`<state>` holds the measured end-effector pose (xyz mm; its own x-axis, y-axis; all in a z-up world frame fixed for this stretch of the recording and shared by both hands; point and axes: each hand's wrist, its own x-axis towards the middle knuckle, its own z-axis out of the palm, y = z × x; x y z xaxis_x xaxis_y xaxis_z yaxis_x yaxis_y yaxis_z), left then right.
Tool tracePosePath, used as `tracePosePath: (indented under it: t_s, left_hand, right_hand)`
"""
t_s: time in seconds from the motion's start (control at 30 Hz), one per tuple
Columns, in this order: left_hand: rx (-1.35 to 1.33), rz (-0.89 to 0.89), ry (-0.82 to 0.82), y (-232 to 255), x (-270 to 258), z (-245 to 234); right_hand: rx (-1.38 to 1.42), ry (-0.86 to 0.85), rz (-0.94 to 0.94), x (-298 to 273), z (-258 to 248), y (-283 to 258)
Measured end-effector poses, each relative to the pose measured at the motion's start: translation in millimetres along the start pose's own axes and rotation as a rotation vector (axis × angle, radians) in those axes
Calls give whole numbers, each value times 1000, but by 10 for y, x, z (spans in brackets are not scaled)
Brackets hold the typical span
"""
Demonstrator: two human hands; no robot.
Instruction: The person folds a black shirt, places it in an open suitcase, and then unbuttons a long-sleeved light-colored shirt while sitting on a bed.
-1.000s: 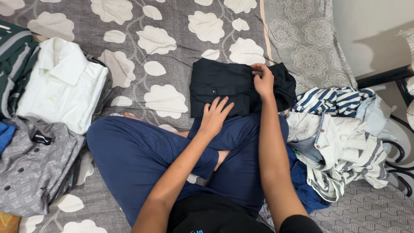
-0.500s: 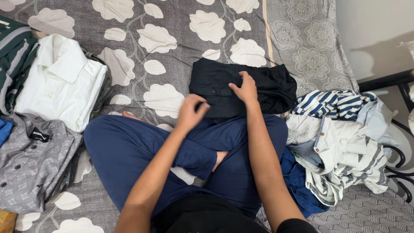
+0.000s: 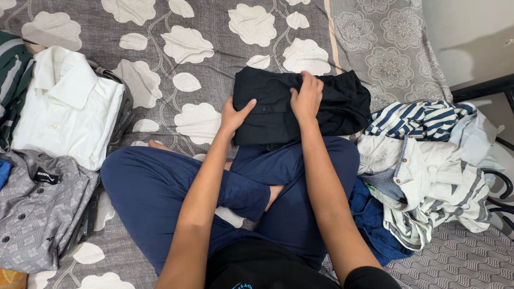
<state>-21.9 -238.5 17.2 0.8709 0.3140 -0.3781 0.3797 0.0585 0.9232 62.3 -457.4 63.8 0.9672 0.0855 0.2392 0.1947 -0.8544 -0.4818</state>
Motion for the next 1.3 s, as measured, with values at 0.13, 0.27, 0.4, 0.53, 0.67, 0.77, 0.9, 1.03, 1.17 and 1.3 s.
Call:
tracePosePath:
  t_s: [0.13,0.27,0.4,0.53,0.67,0.77,0.9,1.03,1.17,1.3]
  left_hand:
    - [-15,228,31,-157,99,-107]
    - [202,360,187,-182,298,-480]
    - [409,406,232,39,423,-1130]
    - [683,492,415,431,380,-1809]
    - [905,242,490,841,77,-2133]
    - [972,243,472,968,-48,-2008]
    - [989,340,418,1089,-137,-1510]
    - [953,507,347,1330,-224,-856]
    - [977,519,333,1424,-296,-148]
    - [977,507,244,1261,-344,607]
  right_hand:
    - [35,141,-72,16,42,39]
    - [92,176,-106,34,55,92]
    - [188,235,-157,76,-8,102]
    - [252,263,-150,126,-61,108]
    - [279,265,-168,133,-81,97]
    - [313,255,-175,131,-117,43]
    - [380,228,-193,115,-165,-68]
    - [809,40,-148,97,-192,-226]
    - [1049,-143,-69,107,-173,-190]
    - [1182,-312,224,157,-67,35]
